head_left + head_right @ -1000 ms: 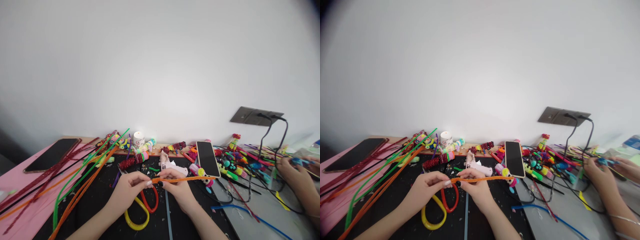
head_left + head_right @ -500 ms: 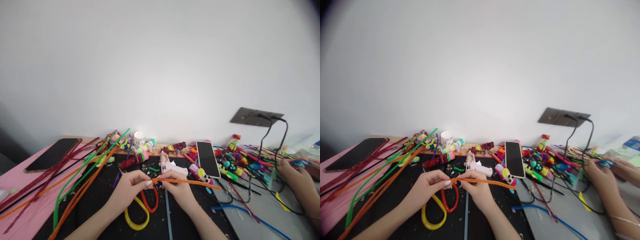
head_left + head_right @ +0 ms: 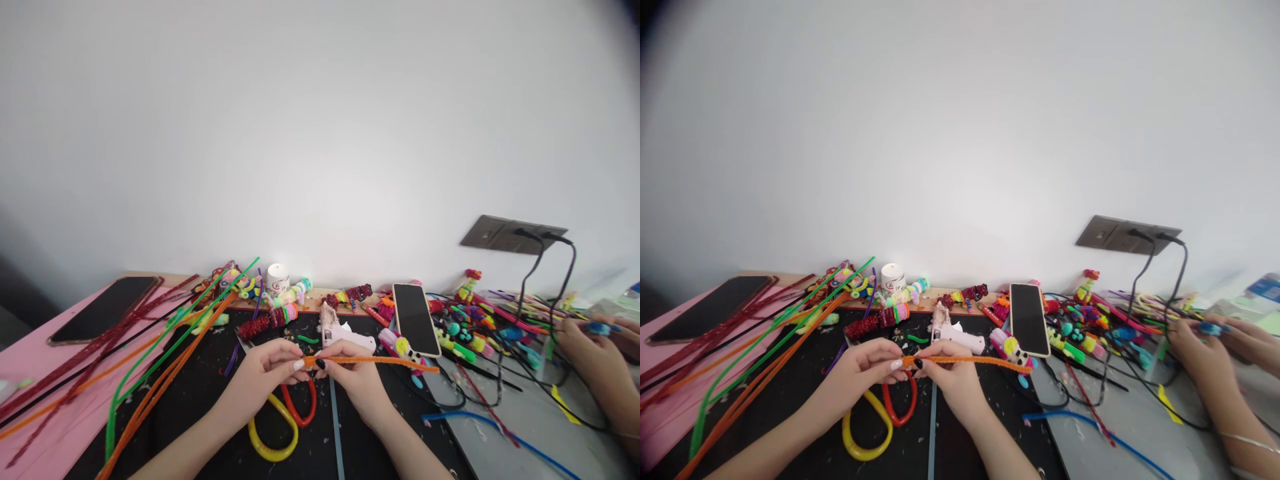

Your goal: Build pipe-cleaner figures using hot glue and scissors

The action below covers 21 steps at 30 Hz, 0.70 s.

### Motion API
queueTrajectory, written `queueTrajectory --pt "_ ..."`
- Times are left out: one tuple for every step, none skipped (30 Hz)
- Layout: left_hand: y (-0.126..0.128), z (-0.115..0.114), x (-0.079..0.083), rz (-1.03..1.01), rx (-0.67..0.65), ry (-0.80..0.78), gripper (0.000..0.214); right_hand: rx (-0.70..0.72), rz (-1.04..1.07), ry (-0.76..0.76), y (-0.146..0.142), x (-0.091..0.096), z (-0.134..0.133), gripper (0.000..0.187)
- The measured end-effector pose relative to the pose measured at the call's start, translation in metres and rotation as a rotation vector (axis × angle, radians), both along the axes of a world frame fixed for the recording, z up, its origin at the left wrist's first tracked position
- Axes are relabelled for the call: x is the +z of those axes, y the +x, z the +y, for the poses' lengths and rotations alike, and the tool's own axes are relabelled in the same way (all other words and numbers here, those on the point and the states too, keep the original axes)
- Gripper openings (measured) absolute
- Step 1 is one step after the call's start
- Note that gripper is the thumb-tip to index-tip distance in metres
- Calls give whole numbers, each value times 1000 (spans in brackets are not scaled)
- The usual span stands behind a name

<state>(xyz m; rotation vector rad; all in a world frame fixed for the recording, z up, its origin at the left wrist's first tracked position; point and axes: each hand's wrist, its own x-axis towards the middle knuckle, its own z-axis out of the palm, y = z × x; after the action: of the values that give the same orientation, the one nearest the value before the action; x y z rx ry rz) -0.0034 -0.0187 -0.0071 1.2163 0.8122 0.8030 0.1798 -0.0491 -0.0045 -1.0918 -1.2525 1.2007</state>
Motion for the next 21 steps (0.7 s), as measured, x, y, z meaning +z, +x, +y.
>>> queueTrajectory --pt "0 0 0 -5 -8 -23 16 3 -4 3 0 0 0 4" --pt "0 0 1 -6 -15 -43 17 4 -6 6 0 1 0 4" --pt "0 0 2 -4 -18 -60 18 5 -9 8 0 1 0 4" --pt "0 0 3 0 -19 -73 19 5 -8 8 0 1 0 4" --pt "0 0 3 5 -16 -84 20 6 -5 8 0 2 0 5" --pt "0 0 4 9 -13 -94 20 7 2 6 0 2 0 5" --pt "0 0 4 14 -11 -103 21 8 8 3 -1 1 0 5" --pt "-1 0 4 16 -8 -111 22 10 15 -1 -1 1 0 5" --pt "-1 0 4 16 -6 -117 22 12 22 -4 -1 1 0 5" --pt "-1 0 4 14 -4 -119 22 12 28 -7 -2 0 0 5" --pt "-1 0 3 10 -2 -115 22 12 34 -10 -2 0 0 5" --pt "-1 0 2 3 0 -107 20 11 38 -11 -2 0 0 5" --pt "-1 0 2 -3 2 -96 19 10 41 -11 -1 -1 0 5" --pt "-1 1 1 -6 4 -82 18 10 44 -10 -1 -1 0 5" --pt "-1 1 1 -4 6 -67 16 12 46 -10 -1 -1 0 5" --pt "-1 1 1 3 7 -51 15 16 50 -10 -1 -1 0 5" --pt "-1 1 2 12 8 -36 15 22 55 -10 -1 -1 0 6" --pt "-1 1 2 22 11 -21 14 29 63 -12 -1 -1 0 6" --pt "-1 1 2 31 14 -4 14 37 71 -13 -1 -1 1 6" --pt "-2 1 3 36 17 12 13 45 80 -15 -1 0 1 7" --pt "-2 1 3 37 21 28 13 52 87 -15 -1 0 1 7"
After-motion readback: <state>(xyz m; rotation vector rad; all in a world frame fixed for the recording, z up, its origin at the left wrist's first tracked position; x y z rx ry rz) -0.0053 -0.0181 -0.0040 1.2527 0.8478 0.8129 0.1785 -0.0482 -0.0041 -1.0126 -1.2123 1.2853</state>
